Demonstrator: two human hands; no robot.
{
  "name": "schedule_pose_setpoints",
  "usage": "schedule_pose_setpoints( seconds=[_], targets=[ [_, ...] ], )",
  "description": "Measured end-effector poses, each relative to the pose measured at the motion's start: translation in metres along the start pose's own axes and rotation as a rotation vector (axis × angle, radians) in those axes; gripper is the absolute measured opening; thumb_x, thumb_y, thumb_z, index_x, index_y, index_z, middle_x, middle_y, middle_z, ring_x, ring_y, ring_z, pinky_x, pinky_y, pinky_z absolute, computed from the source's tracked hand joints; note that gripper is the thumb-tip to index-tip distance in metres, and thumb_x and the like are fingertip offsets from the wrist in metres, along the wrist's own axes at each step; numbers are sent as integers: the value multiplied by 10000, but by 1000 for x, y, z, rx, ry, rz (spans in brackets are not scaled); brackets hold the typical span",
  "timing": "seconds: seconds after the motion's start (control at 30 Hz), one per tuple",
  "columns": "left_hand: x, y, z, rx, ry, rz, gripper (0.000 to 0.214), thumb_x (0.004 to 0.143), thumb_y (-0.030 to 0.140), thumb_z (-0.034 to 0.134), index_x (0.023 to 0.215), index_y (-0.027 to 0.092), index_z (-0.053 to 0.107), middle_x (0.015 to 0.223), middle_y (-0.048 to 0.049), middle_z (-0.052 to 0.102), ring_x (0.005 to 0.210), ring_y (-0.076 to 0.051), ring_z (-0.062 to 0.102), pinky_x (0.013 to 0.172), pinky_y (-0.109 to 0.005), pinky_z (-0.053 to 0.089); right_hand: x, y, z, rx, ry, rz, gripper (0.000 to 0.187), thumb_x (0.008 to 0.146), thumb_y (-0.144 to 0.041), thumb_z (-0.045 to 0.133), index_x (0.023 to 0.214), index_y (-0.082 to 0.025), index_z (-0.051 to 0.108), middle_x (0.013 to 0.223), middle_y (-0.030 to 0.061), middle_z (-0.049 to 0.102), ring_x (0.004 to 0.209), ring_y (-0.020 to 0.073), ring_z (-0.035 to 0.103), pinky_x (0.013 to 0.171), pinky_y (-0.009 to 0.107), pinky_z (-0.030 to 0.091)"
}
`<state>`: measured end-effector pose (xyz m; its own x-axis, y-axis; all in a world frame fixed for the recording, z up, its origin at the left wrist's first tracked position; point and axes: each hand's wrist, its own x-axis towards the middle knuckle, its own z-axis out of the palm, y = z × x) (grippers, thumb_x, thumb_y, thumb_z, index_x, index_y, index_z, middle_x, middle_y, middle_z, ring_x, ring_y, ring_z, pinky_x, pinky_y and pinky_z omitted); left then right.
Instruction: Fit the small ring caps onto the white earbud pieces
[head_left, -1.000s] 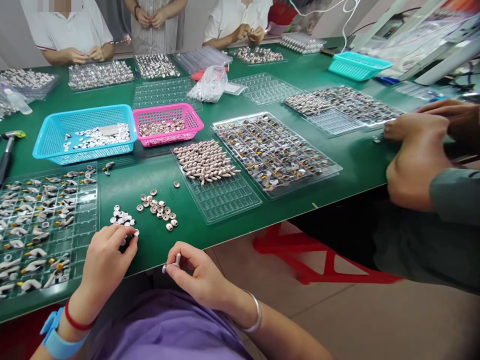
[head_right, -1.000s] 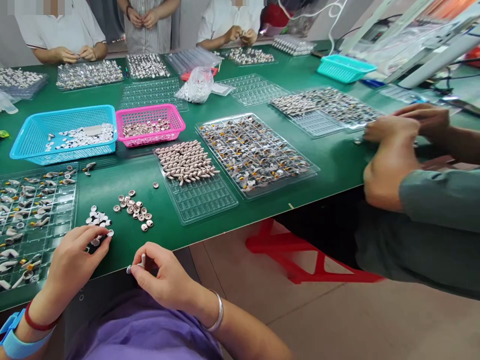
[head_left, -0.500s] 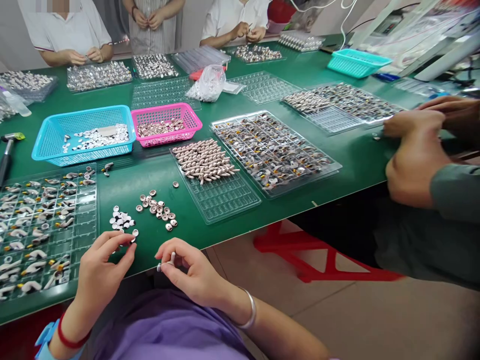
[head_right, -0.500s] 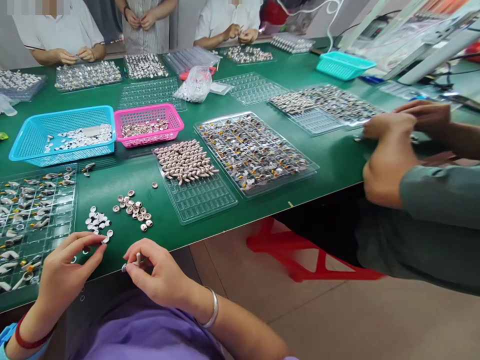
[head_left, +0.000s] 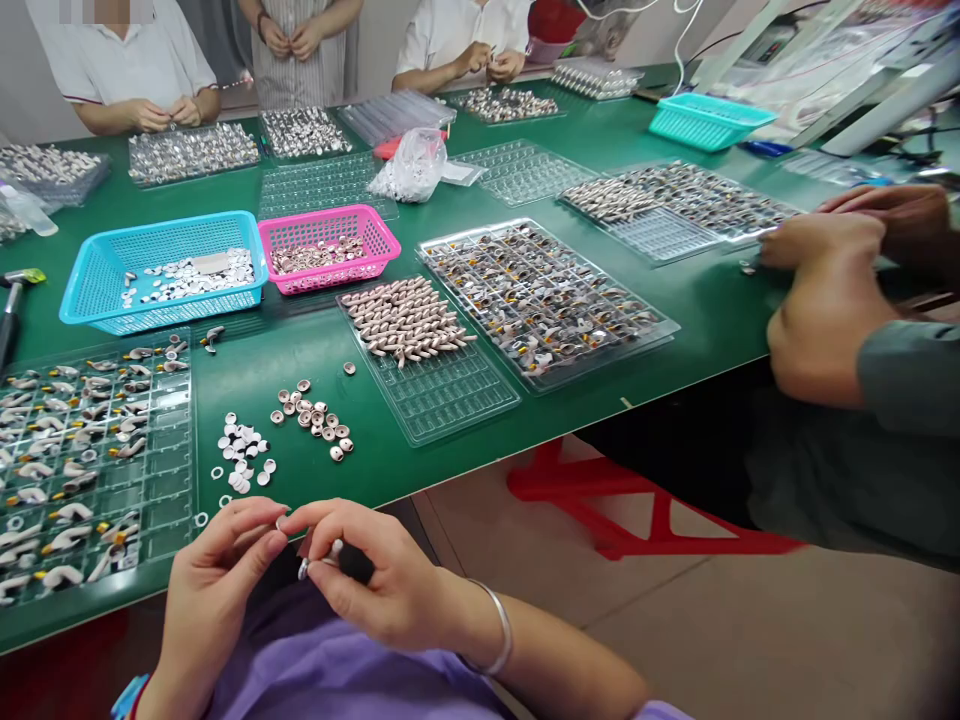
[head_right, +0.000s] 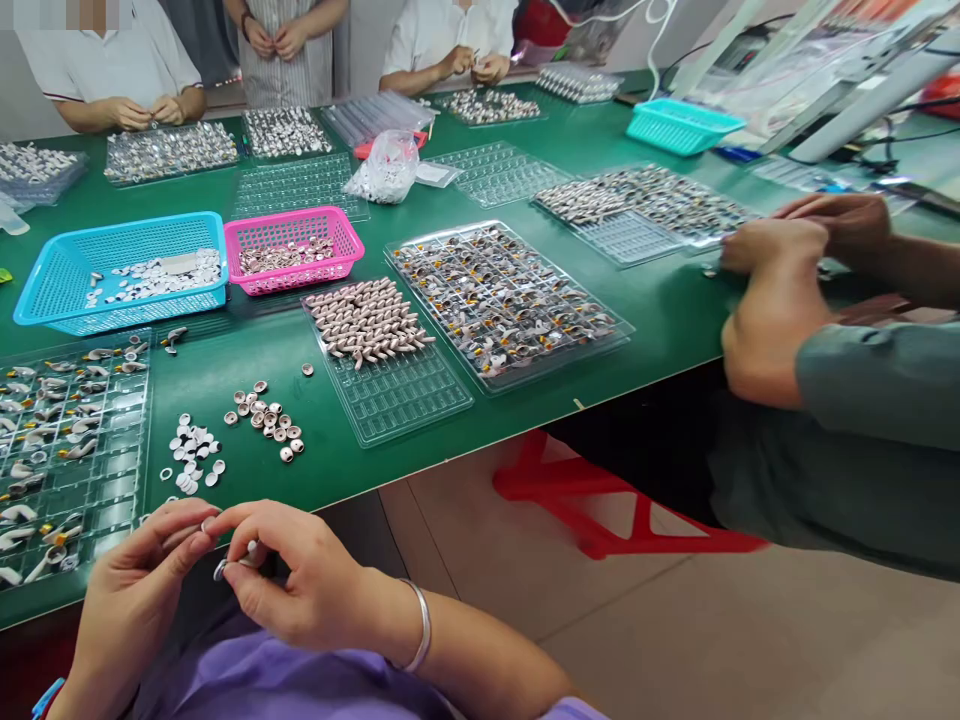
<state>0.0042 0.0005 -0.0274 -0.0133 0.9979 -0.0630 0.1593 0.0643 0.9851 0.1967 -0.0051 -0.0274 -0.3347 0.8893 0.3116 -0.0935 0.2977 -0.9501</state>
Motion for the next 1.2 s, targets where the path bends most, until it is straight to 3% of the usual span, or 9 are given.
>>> schedule_pose_setpoints(
  seconds=[0.5,0.77,1.2],
  targets=[
    [-10,2,9,24,65,-79,268,605,379,891,839,265,825,817,-36,821,681,-225,776,645,-262,649,-6,-1,3,-105,54,-32,66,874,-168,549,863,-215,504,1093,144,718,974,185,693,839,300,569],
    [-12,-5,7,-8,59,-127,247,648,371,872,862,258,823,839,-37,818,750,-212,777,681,-226,632,-8,-4,4,-150,76,-86,93,868,-132,560,864,-212,515,1076,141,731,983,187,708,875,294,568],
    [-13,-1,14,-65,66,-140,242,613,306,888,844,269,824,760,-14,815,640,-172,764,603,-165,609,-9,-4,5,-129,92,-92,111,856,-104,564,893,-203,531,1072,147,733,971,195,711,845,282,571]
  ],
)
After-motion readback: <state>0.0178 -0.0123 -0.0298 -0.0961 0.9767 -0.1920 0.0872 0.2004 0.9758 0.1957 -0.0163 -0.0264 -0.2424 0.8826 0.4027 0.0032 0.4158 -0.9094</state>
